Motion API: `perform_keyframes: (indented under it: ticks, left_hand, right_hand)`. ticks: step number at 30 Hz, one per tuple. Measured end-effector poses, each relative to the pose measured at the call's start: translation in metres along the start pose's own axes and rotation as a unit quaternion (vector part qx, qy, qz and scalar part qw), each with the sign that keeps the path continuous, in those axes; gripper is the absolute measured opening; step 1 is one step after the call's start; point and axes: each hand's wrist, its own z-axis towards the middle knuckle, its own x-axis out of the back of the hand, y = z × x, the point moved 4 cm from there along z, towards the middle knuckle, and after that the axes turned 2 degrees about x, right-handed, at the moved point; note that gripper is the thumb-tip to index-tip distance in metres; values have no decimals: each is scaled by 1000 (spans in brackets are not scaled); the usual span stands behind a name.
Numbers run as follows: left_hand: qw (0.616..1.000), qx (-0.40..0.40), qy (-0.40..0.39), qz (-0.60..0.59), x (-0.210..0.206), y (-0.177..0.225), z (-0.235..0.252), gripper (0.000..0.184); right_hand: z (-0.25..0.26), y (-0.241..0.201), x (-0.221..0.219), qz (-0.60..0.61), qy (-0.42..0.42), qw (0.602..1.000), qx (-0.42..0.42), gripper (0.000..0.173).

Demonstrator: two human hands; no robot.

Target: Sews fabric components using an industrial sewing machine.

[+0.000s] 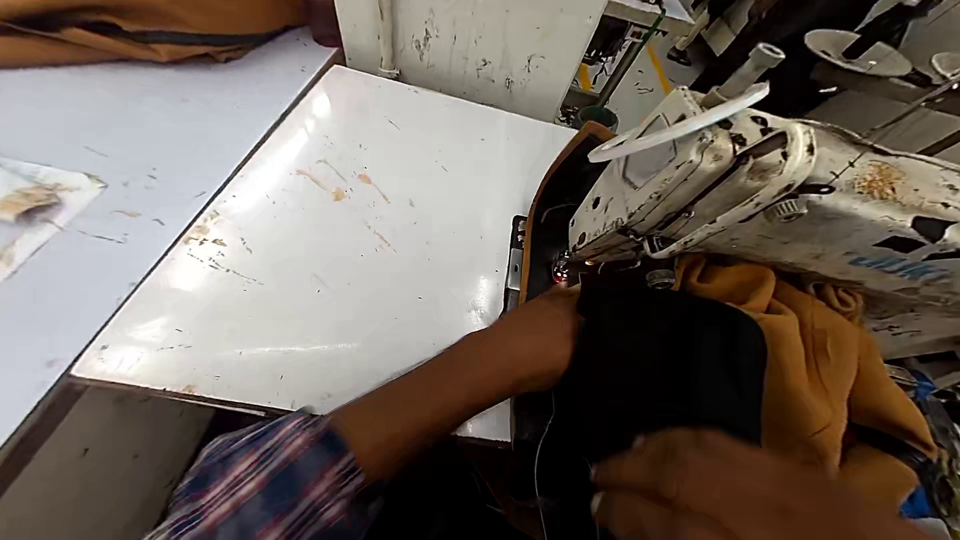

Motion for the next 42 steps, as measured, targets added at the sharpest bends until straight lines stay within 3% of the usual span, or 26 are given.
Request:
perform_keyframes:
  ticks: [1,3,6,9,11,15,20,24,28,30,34,37,39,42]
  left_hand:
    - [988,-106,78,85,-6,-12,-11,35]
    - [964,-180,133,140,-28,-32,-44,51]
    - [956,-187,153,167,-76,-53,-86,69]
    - [903,-155,286,279,-107,-55,-80,56]
    - [880,-144,336,304,-111,-51,-68,48]
    - [878,-174,318,313,-113,-48,-58,39]
    - [876,-259,297,278,-109,-55,-64,38]
    - [872,-338,271,229,-104,-62,-79,34]
    - [873,-373,247,196,-99,-72,-92,31]
    - [874,-386,236,176,-97,-76,-92,31]
    - [878,-396,227,145,-97,-81,-91,31]
    - [877,-400,228,136,-96,-81,-90,29]
    - [882,-395,220,136,-95,-81,-90,29]
    - [886,-389,215,133,-94,-80,-90,29]
  right_hand:
    - [-1,13,12,-26,34,999,0,42]
    - [3,43,22,-103,92,990,15,45]
    - [16,79,16,-182,42,982,13,63]
    - [25,103,-9,-233,-48,970,-50,87]
    - [24,110,-24,-251,-71,963,-69,92]
    - [-2,92,-27,-214,-58,975,-30,66]
    - [-39,54,-55,-166,-115,979,-26,61]
    - [-39,41,-69,-95,-91,990,-50,73]
    - [-34,44,-86,-124,-22,989,-72,75]
    - [-28,48,-84,-139,10,987,-86,68]
    - [-11,45,-77,-121,-55,988,-79,48]
    - [6,42,-91,-122,-28,988,-86,36]
    - [7,43,-93,-110,-29,989,-92,40]
    - [-6,47,-76,-46,-84,991,-98,64]
